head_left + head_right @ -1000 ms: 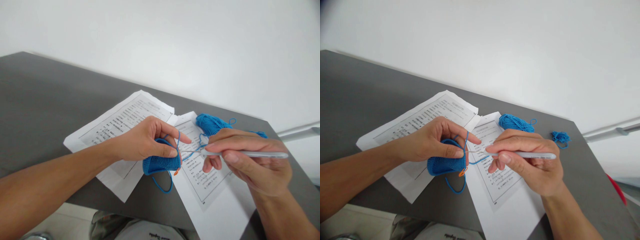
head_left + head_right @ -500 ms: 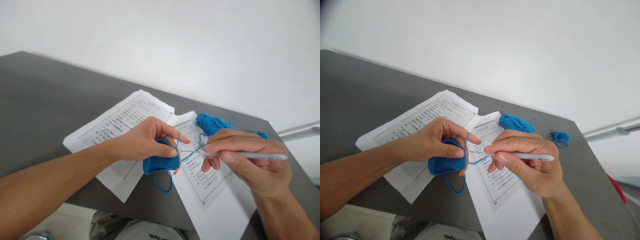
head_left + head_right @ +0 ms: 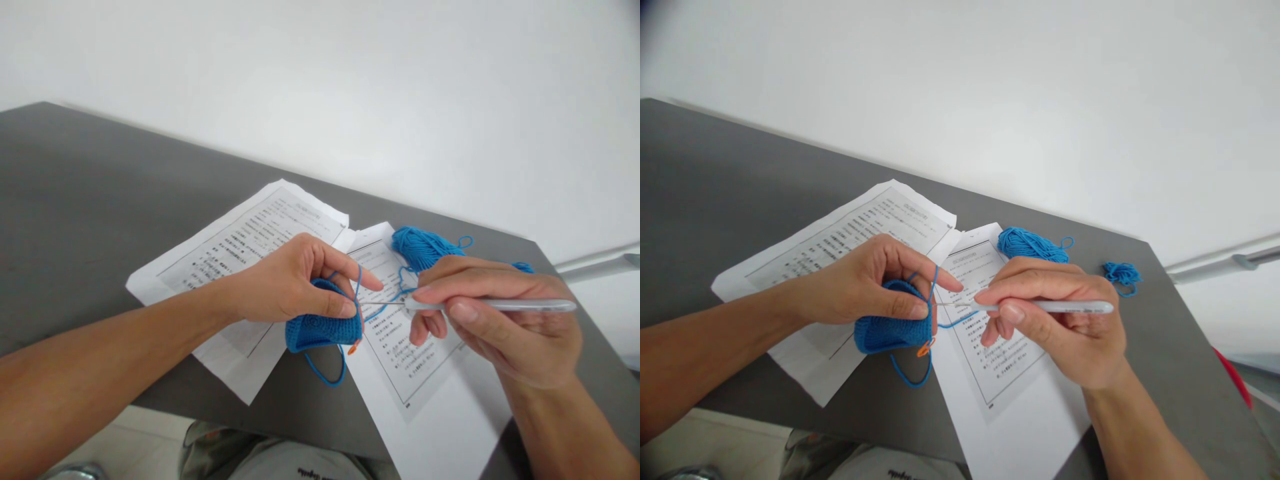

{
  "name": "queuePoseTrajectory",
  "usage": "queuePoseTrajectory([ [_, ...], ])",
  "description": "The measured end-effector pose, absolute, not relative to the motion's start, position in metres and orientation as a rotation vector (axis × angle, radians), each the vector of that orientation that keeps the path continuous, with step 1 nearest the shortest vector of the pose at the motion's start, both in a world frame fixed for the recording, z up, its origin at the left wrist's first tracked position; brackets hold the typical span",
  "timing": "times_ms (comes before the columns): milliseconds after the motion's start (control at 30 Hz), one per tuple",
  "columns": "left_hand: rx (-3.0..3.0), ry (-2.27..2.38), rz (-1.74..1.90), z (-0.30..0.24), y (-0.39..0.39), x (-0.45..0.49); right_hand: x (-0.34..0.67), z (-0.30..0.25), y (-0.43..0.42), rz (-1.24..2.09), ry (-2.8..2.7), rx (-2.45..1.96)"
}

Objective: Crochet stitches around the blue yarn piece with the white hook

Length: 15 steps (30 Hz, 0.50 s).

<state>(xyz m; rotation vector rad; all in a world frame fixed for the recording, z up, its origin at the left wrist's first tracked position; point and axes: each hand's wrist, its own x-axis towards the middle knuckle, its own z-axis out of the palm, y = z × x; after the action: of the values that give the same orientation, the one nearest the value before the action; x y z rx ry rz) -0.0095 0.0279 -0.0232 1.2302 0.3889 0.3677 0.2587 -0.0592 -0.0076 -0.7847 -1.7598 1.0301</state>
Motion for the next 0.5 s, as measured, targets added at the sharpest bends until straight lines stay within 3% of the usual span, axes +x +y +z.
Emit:
queuePoseTrajectory([
  [500,1.262,0.443,0.266,-0.0188,0.0271,-0.0077,0.2577,-0.0017,-0.0573,1.006,-1.829,-0.82],
])
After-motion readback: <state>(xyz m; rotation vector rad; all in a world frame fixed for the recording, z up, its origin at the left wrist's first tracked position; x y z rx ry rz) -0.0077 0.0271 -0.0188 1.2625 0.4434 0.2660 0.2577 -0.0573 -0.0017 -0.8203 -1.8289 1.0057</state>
